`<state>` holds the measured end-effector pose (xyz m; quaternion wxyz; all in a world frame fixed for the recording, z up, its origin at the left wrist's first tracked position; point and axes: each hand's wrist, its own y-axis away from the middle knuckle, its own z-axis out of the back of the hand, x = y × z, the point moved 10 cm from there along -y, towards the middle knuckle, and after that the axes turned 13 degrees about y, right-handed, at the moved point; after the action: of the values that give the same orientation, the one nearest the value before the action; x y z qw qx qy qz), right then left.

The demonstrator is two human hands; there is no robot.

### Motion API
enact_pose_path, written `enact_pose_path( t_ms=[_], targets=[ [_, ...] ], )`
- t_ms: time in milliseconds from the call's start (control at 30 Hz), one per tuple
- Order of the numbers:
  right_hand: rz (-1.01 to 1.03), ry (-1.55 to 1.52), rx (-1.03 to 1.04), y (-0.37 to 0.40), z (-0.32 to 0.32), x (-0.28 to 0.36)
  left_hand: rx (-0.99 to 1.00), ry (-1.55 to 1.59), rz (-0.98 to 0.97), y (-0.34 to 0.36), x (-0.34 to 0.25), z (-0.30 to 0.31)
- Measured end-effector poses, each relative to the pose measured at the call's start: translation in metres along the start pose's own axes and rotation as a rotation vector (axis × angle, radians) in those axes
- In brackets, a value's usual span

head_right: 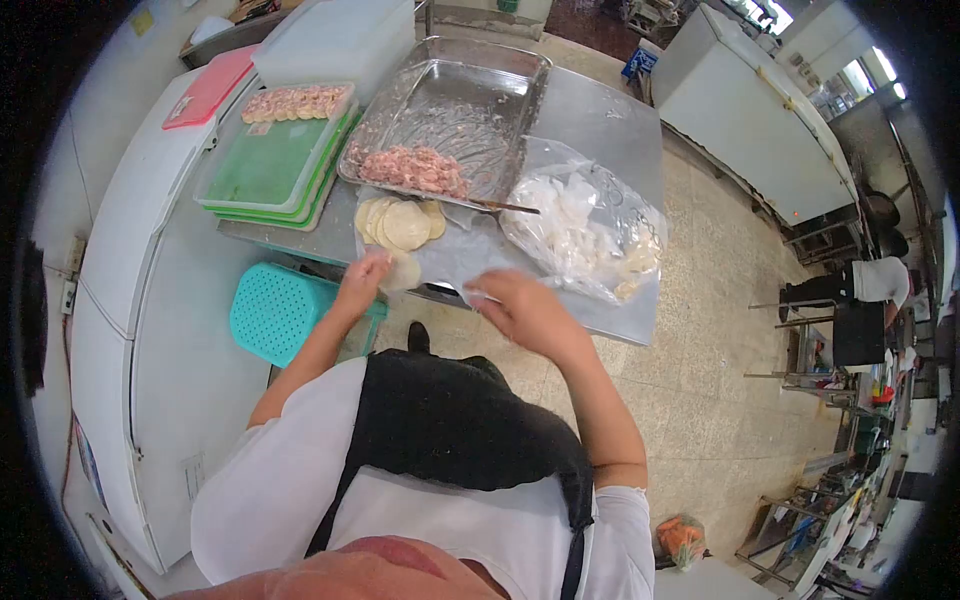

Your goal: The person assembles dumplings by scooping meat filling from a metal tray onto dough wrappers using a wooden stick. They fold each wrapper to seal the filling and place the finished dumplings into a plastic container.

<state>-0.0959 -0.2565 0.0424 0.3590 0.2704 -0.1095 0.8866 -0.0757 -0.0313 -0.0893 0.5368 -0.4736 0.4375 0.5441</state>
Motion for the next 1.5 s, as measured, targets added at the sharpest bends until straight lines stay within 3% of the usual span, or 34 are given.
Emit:
enact_pose_path(
  t_ms=[67,100,167,200,267,367,467,500,567,600,667,733,767,800,867,900,1033,1100,1167,1267,1367,1500],
  targets=[
    [0.17,0.426,-0.362,-0.032,0.039,0.016,-0.05,0.018,-0.028,-0.025,-0.012,0.024],
    [0.17,0.426,-0.356,-0.053,0.04,0.009,-0.096,0.031,-0.06,-0.037,-0.023,0.04],
    [0.055,0.869,-0.463,-0.088,0.042,-0.012,-0.106,-0.016,-0.129,-0.056,-0.049,0.06],
    [0.054,0.871,-0.453,-0.103,0.036,-0.025,-0.12,-0.064,-0.204,-0.064,-0.059,0.069],
    [-0.219,0.929,-0.103,-0.133,0.01,-0.085,-0.089,-0.116,-0.247,-0.08,-0.052,0.085],
    [-0.215,0.99,0.063,-0.146,-0.003,-0.112,-0.001,-0.19,-0.214,-0.081,-0.043,0.099],
    [-0.26,1.068,0.043,-0.146,0.037,-0.123,0.074,-0.202,-0.12,-0.07,-0.024,0.109],
    [-0.367,1.022,0.08,-0.15,0.063,-0.104,0.092,-0.196,-0.083,-0.065,-0.012,0.113],
    [-0.364,0.979,0.107,-0.166,0.089,-0.081,0.09,-0.149,-0.057,-0.06,0.006,0.123],
    [-0.365,0.979,0.125,-0.175,0.089,-0.075,0.07,-0.097,-0.038,-0.059,0.014,0.128],
    [-0.126,0.743,-0.074,-0.209,0.081,-0.032,0.049,-0.038,-0.008,-0.06,0.021,0.131],
    [-0.081,0.605,-0.124,-0.238,0.048,-0.028,0.013,0.036,0.031,-0.071,0.013,0.132],
    [-0.125,0.712,0.01,-0.252,0.019,-0.043,0.015,0.037,0.035,-0.078,0.01,0.129],
    [-0.17,0.817,0.146,-0.261,-0.005,-0.063,0.025,0.022,-0.034,-0.087,0.001,0.125],
    [-0.15,0.758,0.143,-0.267,-0.018,-0.094,0.043,0.007,-0.093,-0.1,-0.004,0.122],
    [-0.123,0.708,0.137,-0.27,-0.017,-0.093,0.089,-0.01,-0.14,-0.106,-0.007,0.117],
    [-0.182,0.974,0.272,-0.27,0.018,-0.076,0.193,-0.117,-0.227,-0.105,-0.026,0.104],
    [-0.219,0.981,0.246,-0.274,0.035,-0.062,0.199,-0.121,-0.219,-0.101,-0.028,0.102],
    [-0.088,0.914,-0.053,-0.286,0.054,-0.034,0.205,-0.123,-0.209,-0.099,-0.024,0.1],
    [0.074,0.943,-0.131,-0.31,0.015,-0.033,0.196,-0.072,-0.21,-0.1,-0.016,0.098],
    [0.158,0.933,0.024,-0.307,-0.033,-0.038,0.179,-0.077,-0.225,-0.102,-0.022,0.096],
    [0.039,1.023,0.12,-0.324,-0.002,-0.042,0.216,-0.139,-0.307,-0.104,-0.026,0.098]
  ],
)
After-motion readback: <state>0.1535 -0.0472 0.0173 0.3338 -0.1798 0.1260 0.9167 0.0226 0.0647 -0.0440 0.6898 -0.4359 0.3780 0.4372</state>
